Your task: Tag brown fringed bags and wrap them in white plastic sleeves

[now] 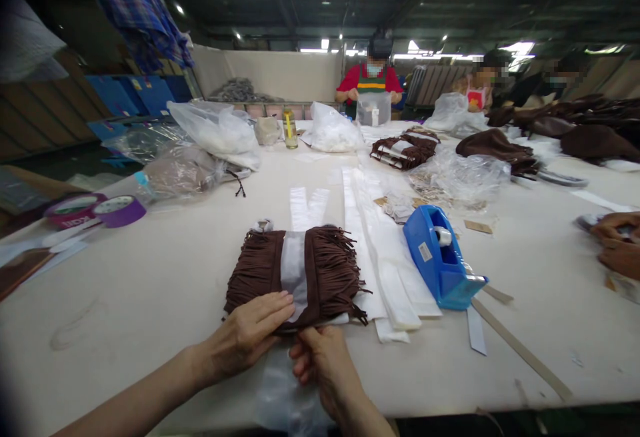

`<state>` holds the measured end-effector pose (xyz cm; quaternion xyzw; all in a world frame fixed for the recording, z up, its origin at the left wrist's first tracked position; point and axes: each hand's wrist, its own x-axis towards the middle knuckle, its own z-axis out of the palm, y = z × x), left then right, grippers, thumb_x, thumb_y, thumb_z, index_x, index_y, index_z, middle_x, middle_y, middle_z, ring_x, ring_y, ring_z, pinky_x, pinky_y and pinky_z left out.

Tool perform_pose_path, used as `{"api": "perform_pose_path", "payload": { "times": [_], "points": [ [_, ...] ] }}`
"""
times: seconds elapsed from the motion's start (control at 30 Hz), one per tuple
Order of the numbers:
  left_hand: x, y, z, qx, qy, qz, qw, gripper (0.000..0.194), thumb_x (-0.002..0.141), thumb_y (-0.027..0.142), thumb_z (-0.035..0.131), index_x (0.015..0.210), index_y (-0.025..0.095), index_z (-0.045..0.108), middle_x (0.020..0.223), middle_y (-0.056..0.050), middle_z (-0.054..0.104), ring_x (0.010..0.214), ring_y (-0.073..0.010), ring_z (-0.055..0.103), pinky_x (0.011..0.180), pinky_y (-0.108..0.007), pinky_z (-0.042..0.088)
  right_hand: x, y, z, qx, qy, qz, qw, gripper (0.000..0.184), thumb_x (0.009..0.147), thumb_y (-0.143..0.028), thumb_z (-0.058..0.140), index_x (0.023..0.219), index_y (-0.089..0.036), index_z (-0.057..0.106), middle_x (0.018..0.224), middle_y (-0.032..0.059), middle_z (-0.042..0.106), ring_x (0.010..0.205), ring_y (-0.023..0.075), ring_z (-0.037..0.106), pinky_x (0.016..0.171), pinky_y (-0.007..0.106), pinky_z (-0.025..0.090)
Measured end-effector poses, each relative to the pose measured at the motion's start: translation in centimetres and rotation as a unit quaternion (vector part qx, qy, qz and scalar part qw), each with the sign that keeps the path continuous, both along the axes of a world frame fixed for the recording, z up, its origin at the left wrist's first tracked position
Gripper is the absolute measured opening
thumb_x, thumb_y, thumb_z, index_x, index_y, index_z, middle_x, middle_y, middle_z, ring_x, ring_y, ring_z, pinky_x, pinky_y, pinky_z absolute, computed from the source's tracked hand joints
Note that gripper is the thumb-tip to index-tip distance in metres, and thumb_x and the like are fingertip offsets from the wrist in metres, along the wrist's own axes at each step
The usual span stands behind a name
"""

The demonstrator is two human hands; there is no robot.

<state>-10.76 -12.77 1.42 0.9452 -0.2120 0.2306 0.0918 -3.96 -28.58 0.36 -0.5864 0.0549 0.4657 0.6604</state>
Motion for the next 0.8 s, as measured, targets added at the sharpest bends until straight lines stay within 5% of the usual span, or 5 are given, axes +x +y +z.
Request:
{"api": "perform_pose_path", "payload": {
  "times": [0.13,0.27,0.43,0.57,0.8],
  "points": [
    [-0.1,-0.6,-1.5,0.018,-0.047,0.035,0.998,0.031,0.083,0.008,0.041,0.111,0.006,0.053,0.110,-0.016,0.062,0.108,-0.0246,0.055,0.088,-0.040,0.052,0.2,-3.6,-1.0,-0.071,-0.213,0.020,0.974,0.028,0.069,-0.043,0.061,0.066,-0.015,0.059,0.049,-0.0008,0.056,0.030,0.0072,0.042,0.030,0.018,0.030],
    [-0.2,-0.7,-1.9,0.021,-0.066,0.041,0.997,0.031,0.083,0.006,0.041,0.111,0.005,0.054,0.111,-0.016,0.061,0.111,-0.0247,0.054,0.090,-0.040,0.051,0.9,-5.7,-1.1,-0.078,-0.577,-0.023,0.812,0.025,0.076,-0.025,0.060,0.100,-0.020,0.063,0.083,0.0064,0.064,0.062,0.0146,0.059,0.055,0.024,0.049],
    [-0.4,-1.0,-1.9,0.020,-0.082,0.057,0.995,0.030,0.087,0.008,0.037,0.112,0.006,0.054,0.112,-0.018,0.061,0.116,-0.0242,0.050,0.090,-0.041,0.050,2.4,-3.1,0.3,-0.016,-0.748,0.078,0.659,0.036,0.082,-0.011,0.046,0.116,-0.018,0.055,0.105,0.0114,0.060,0.092,0.0177,0.061,0.075,0.026,0.053],
    [-0.4,-1.2,-1.8,0.030,-0.086,0.068,0.994,0.030,0.089,0.009,0.034,0.110,0.005,0.055,0.110,-0.017,0.062,0.114,-0.0237,0.051,0.089,-0.040,0.051,3.1,-1.2,0.6,-0.026,-0.772,0.136,0.620,0.030,0.086,-0.010,0.038,0.108,-0.018,0.057,0.099,0.0097,0.061,0.080,0.0139,0.064,0.064,0.019,0.053],
    [-0.5,-1.6,-1.8,-0.024,-0.067,0.089,0.993,0.032,0.089,0.009,0.032,0.114,0.006,0.053,0.113,-0.015,0.060,0.116,-0.0212,0.048,0.093,-0.036,0.048,4.2,-1.6,-1.0,0.085,-0.760,0.158,0.625,0.026,0.083,-0.003,0.038,0.093,-0.017,0.057,0.089,0.0071,0.064,0.082,0.0117,0.064,0.072,0.015,0.050]
  ]
}}
